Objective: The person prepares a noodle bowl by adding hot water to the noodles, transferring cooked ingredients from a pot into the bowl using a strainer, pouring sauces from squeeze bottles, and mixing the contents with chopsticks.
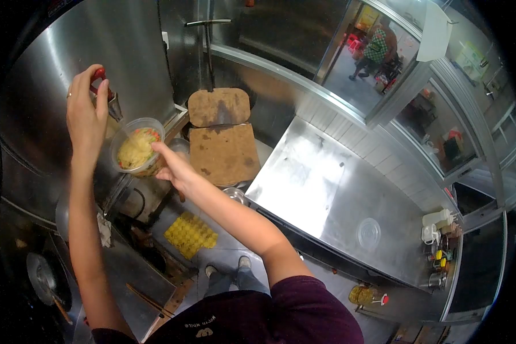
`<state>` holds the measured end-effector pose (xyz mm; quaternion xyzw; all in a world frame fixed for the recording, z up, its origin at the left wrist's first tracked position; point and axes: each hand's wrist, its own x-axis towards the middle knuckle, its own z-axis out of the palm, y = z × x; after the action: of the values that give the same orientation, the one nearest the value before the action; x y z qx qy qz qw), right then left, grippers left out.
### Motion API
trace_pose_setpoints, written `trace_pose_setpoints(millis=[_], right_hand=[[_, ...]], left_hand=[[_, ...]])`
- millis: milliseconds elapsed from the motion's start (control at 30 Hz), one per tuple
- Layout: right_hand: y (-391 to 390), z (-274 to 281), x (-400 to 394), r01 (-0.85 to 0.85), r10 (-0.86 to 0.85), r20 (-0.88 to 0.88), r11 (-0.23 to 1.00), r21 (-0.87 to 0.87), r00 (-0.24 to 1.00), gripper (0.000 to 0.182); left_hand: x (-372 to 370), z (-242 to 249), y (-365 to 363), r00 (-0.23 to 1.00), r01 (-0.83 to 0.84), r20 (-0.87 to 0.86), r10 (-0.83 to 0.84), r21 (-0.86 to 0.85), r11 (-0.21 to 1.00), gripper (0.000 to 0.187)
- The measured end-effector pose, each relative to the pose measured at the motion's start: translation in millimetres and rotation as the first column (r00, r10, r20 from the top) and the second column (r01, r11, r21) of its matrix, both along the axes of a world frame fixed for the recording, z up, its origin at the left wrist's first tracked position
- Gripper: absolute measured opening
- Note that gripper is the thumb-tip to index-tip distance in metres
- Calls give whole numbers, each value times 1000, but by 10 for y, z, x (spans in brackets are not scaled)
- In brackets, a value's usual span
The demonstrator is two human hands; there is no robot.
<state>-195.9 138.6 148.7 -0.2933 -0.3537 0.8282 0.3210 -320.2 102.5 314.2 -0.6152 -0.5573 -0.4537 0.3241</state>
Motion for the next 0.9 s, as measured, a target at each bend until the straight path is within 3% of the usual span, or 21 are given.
trace_pose_setpoints(millis=[267,367,433,500,533,667,900], right_hand=[[-113,63,59,-68,67,-36,998,-12,997,60],[-165,-157,-181,-31,31,-4,999,23,1000,57],[-172,-178,-142,-46,46,-1,997,-66,999,58],[-18,-114,139,-52,55,70,997,-50,996,69],[-145,-108,84,-71,72,64,997,-25,995,69],[-211,-109,86,33,-33,26,999,3,999,64],[-98,-44,328,2,-2,21,1000,-3,1000,70]], left_hand=[[-114,46,-34,998,58,32,-55,-94,994,22],[-340,-54,-102,992,99,82,-92,-93,991,22],[-397,-65,-128,996,29,-86,-32,-46,999,25],[-115,25,-55,990,124,-75,-122,16,992,24],[-118,56,-269,998,56,30,-54,-64,996,23],[-95,35,-297,985,121,126,-115,-44,992,21],[132,82,-233,992,89,91,-87,-18,996,22]])
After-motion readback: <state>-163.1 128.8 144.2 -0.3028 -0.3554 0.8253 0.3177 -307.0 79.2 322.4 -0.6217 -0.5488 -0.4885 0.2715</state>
